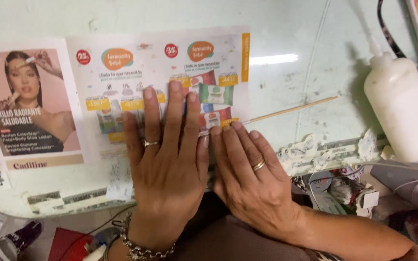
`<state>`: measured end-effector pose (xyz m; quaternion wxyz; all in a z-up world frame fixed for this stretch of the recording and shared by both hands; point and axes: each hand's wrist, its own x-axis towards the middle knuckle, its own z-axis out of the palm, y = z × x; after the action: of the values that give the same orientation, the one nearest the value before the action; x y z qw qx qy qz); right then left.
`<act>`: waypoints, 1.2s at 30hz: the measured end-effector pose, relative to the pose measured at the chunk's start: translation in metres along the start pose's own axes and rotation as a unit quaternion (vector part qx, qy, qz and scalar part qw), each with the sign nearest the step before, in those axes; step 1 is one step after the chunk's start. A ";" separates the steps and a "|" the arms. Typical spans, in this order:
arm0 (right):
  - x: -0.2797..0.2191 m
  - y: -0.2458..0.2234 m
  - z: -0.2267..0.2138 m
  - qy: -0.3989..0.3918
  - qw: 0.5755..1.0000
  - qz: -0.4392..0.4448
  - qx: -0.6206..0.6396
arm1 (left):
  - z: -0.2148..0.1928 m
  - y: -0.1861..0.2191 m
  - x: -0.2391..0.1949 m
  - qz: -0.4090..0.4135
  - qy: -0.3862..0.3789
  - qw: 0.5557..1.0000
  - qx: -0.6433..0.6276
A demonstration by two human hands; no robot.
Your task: Rolling a magazine page around a thin wooden stick to create a paper tube for crafting
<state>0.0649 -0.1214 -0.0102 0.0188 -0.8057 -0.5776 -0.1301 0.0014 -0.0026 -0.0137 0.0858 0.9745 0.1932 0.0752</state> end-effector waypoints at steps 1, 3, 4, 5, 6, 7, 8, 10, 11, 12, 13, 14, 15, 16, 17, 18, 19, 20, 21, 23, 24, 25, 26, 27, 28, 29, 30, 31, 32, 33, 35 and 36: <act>-0.001 0.001 0.001 0.002 1.000 0.002 -0.003 | -0.002 0.000 0.001 0.003 0.003 1.000 0.000; -0.004 0.001 0.003 -0.017 1.000 0.006 0.015 | -0.005 0.001 0.001 0.043 0.085 0.993 -0.068; -0.003 0.002 0.004 -0.017 1.000 0.007 0.014 | -0.003 -0.001 0.000 0.044 0.085 0.993 -0.069; -0.002 0.002 0.005 -0.006 1.000 0.006 0.020 | 0.000 -0.003 -0.002 0.048 0.084 0.988 -0.118; -0.002 0.003 0.005 0.004 1.000 0.003 0.028 | 0.002 -0.005 -0.005 0.049 0.083 0.981 -0.167; -0.003 0.006 0.004 0.002 1.000 0.003 0.029 | 0.002 -0.005 -0.005 0.048 0.081 0.981 -0.168; -0.002 0.009 0.004 0.001 0.998 0.003 0.057 | 0.002 -0.005 -0.005 0.041 0.076 0.981 -0.175; -0.002 0.019 0.006 -0.003 0.996 0.002 0.085 | 0.003 -0.005 -0.004 0.031 0.068 0.980 -0.183; -0.003 0.025 0.008 0.010 0.990 0.010 0.138 | 0.003 -0.005 -0.004 0.030 0.071 0.981 -0.178; -0.003 0.030 0.010 0.026 0.981 0.017 0.189 | 0.003 -0.005 -0.003 0.029 0.075 0.982 -0.173; -0.006 0.034 0.013 0.024 0.981 0.016 0.189 | 0.005 -0.005 -0.004 0.027 0.074 0.982 -0.174; -0.007 0.039 0.016 0.021 0.975 0.042 0.215 | 0.006 -0.004 -0.004 0.023 0.082 0.982 -0.170; -0.009 0.044 0.019 0.018 0.968 0.068 0.240 | 0.008 -0.004 -0.004 0.020 0.090 0.982 -0.165; -0.005 0.051 0.018 0.015 0.968 0.066 0.241 | 0.007 -0.004 -0.003 0.016 0.089 0.982 -0.167; -0.001 0.057 0.016 0.007 0.960 0.074 0.271 | 0.007 -0.003 -0.003 0.015 0.087 0.982 -0.165; 0.003 0.063 0.015 0.002 0.950 0.082 0.300 | 0.006 -0.003 -0.002 0.015 0.087 0.983 -0.163; 0.006 0.067 0.014 0.000 0.951 0.081 0.300 | 0.007 -0.003 -0.002 0.013 0.088 0.982 -0.164; 0.010 0.070 0.012 -0.023 0.942 0.062 0.329 | 0.007 -0.004 -0.002 0.017 0.087 0.984 -0.157; 0.013 0.073 0.010 -0.045 0.932 0.043 0.358 | 0.007 -0.004 -0.002 0.021 0.087 0.985 -0.150; 0.018 0.070 0.005 -0.055 0.939 0.047 0.336 | 0.007 -0.003 -0.001 0.018 0.095 0.984 -0.150; 0.021 0.069 0.002 -0.064 0.946 0.052 0.314 | 0.007 -0.003 -0.001 0.015 0.103 0.983 -0.149; 0.021 0.069 0.004 -0.065 0.946 0.051 0.313 | 0.008 -0.003 -0.001 0.014 0.104 0.983 -0.150; 0.022 0.069 0.005 -0.066 0.948 0.048 0.306 | 0.008 -0.004 -0.002 0.015 0.094 0.983 -0.155; 0.022 0.068 0.007 -0.067 0.951 0.044 0.299 | 0.008 -0.005 -0.003 0.016 0.085 0.983 -0.159; 0.024 0.068 0.005 -0.069 0.950 0.044 0.300 | 0.008 -0.005 -0.002 0.014 0.083 0.984 -0.160; 0.025 0.069 0.004 -0.077 0.948 0.032 0.306 | 0.007 -0.004 -0.002 0.015 0.091 0.982 -0.163; 0.026 0.069 0.003 -0.083 0.947 0.021 0.310 | 0.007 -0.004 -0.001 0.016 0.100 0.981 -0.167; 0.026 0.070 0.001 -0.084 0.947 0.020 0.310 | 0.007 -0.004 -0.002 0.015 0.100 0.981 -0.167; 0.027 0.071 -0.001 -0.099 0.946 0.013 0.309 | 0.007 -0.004 -0.002 0.015 0.095 0.981 -0.167; 0.027 0.072 -0.003 -0.113 0.944 0.006 0.308 | 0.007 -0.004 -0.002 0.016 0.091 0.982 -0.168; 0.027 0.073 -0.005 -0.132 0.939 0.008 0.317 | 0.007 -0.004 -0.002 0.012 0.085 0.981 -0.176; 0.027 0.074 -0.006 -0.150 0.934 0.009 0.326 | 0.007 -0.004 -0.003 0.007 0.079 0.980 -0.182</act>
<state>0.1410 -0.1217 0.0108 0.1944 -0.7707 -0.5771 0.1875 -0.0012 -0.0006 -0.0212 0.2459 0.9349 0.1752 0.1864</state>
